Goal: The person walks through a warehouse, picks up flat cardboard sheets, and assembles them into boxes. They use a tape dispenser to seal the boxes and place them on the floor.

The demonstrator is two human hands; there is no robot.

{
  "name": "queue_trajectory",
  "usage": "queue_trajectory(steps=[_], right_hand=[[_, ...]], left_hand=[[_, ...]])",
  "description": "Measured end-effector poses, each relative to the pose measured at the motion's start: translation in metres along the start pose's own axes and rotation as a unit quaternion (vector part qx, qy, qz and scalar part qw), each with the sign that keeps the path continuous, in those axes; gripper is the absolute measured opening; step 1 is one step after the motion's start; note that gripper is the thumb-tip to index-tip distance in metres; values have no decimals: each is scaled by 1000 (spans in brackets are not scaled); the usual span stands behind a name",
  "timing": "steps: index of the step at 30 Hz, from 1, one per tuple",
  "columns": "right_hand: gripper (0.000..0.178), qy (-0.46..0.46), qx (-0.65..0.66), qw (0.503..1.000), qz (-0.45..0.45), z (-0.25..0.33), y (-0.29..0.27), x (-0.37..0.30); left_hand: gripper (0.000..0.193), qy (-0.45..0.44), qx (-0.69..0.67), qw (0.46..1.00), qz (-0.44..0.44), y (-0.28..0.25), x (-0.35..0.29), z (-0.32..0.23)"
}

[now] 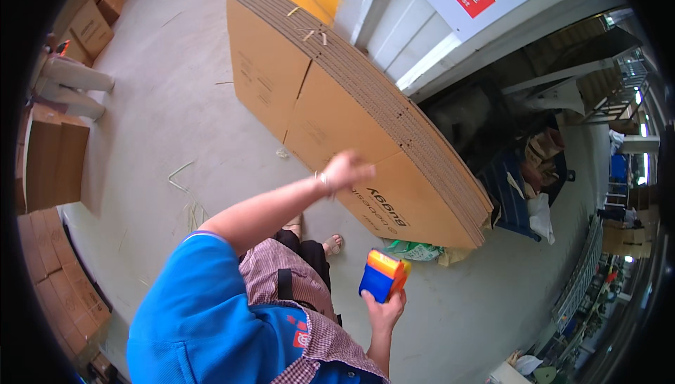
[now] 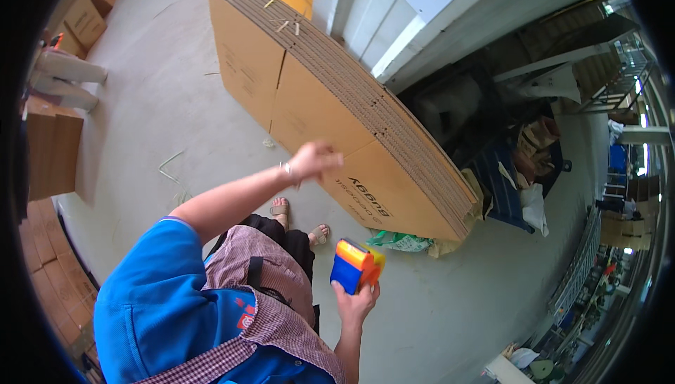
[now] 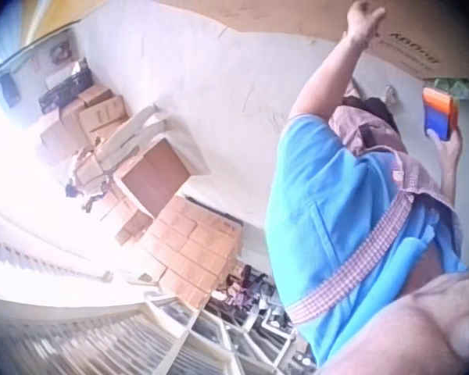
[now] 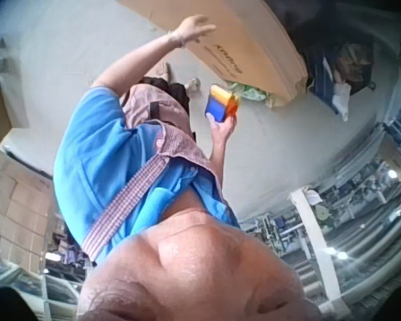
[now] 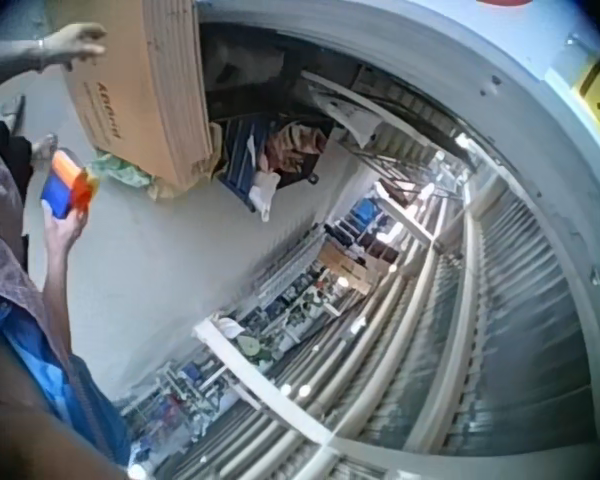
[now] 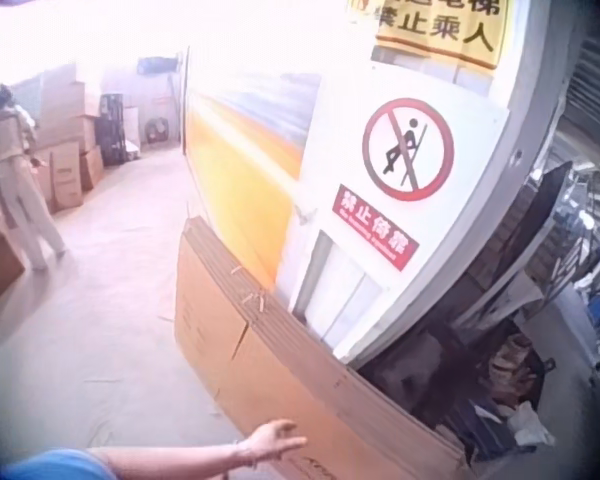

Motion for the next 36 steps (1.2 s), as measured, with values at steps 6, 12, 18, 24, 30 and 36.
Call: queue_trajectory(steps=[6,12,18,24,30,36], right_hand=[[44,169,438,881,61,-66,43,-60],[45,153,490,856,56,-90,24,-57],[52,60,180,982,-20,-93,-87,16],[50,-168,-214,959,-77,-21,-118,98],[53,-282,-300,911,39,-4,-28,111],[59,-309,-237,914,115,-7,4,109]], left_hand=[[121,-218,-151,906,-331,-68,80,31],[118,-159,-24,907,-388,-80,55,29],[107,-122,-46,917,-378,-84,10,49],[91,-174,-94,892,-407,-75,-57,61],[88,-176,-96,892,-404,-71,-90,80],[92,-150,-156,895,-391,-67,-111,98]])
Point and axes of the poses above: each hand's wrist, its own x-axis towards the middle knuckle, its own y-axis out of the palm, z = x × y, the point moved 10 cm from there along x, towards the middle knuckle, and after that the axes turned 14 degrees about z, right-handed, at the moved point
